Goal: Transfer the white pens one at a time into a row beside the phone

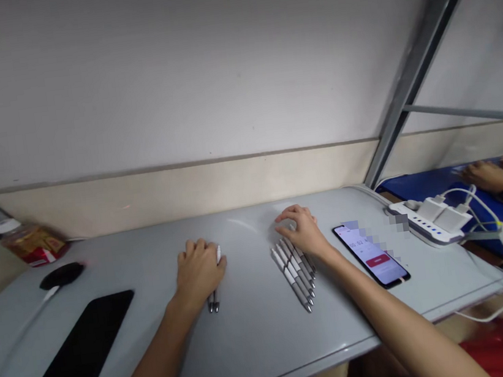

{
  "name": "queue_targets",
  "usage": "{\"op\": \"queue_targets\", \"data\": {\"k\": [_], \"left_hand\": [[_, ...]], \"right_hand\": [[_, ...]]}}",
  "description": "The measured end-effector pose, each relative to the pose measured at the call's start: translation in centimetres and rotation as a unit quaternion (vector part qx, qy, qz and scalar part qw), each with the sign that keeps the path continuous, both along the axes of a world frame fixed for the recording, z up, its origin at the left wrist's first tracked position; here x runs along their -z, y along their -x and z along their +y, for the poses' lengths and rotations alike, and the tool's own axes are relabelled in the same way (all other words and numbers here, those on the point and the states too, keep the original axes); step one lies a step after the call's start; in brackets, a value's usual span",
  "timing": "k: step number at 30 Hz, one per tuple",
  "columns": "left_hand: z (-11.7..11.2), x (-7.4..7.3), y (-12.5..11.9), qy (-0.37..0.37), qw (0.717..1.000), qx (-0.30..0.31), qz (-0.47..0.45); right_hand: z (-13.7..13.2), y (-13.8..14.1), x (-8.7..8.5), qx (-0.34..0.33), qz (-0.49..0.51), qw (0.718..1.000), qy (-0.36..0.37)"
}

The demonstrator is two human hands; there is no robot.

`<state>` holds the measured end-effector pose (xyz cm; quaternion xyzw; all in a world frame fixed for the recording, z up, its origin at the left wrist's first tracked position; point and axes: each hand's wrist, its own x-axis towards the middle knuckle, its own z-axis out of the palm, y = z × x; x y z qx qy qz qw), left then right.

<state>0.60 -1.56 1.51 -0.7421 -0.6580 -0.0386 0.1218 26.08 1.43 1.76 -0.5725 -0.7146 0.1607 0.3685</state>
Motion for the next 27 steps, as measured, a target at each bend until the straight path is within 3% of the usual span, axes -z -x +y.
{"op": "queue_targets", "data": {"k": [8, 12, 14, 19, 22, 24, 27], "left_hand": [[-0.3, 0.1, -1.2, 0.014, 0.995, 0.073, -0.071], [-0.3, 0.2, -1.8, 0.015, 0.982, 0.115, -0.151], [-0.4, 0.2, -2.2, 0.027, 0.962, 0.148, -0.226], [-0.9, 0.2, -3.5, 0.095, 0.884, 0.208, -0.408], [-1.0, 0.2, -3.7, 0.100, 0.857, 0.213, -0.458], [-0.9, 0.1, -3.4, 0.088, 0.867, 0.211, -0.443], [-0.7, 0.1, -2.7, 0.036, 0.909, 0.200, -0.364]], "right_hand": [[-0.2, 0.2, -0.1, -0.003, 0.006, 1.000, -0.011], [-0.6, 0.6, 0.0, -0.053, -0.015, 0.998, -0.029], [-0.9, 1.0, 0.2, -0.104, -0.034, 0.993, -0.048], [-1.6, 1.9, 0.4, -0.263, -0.069, 0.958, -0.096], [-1.6, 1.8, 0.2, -0.298, -0.059, 0.948, -0.096], [-1.4, 1.6, 0.1, -0.267, -0.047, 0.959, -0.088], [-1.0, 1.2, -0.1, -0.200, 0.004, 0.979, -0.044]]}}
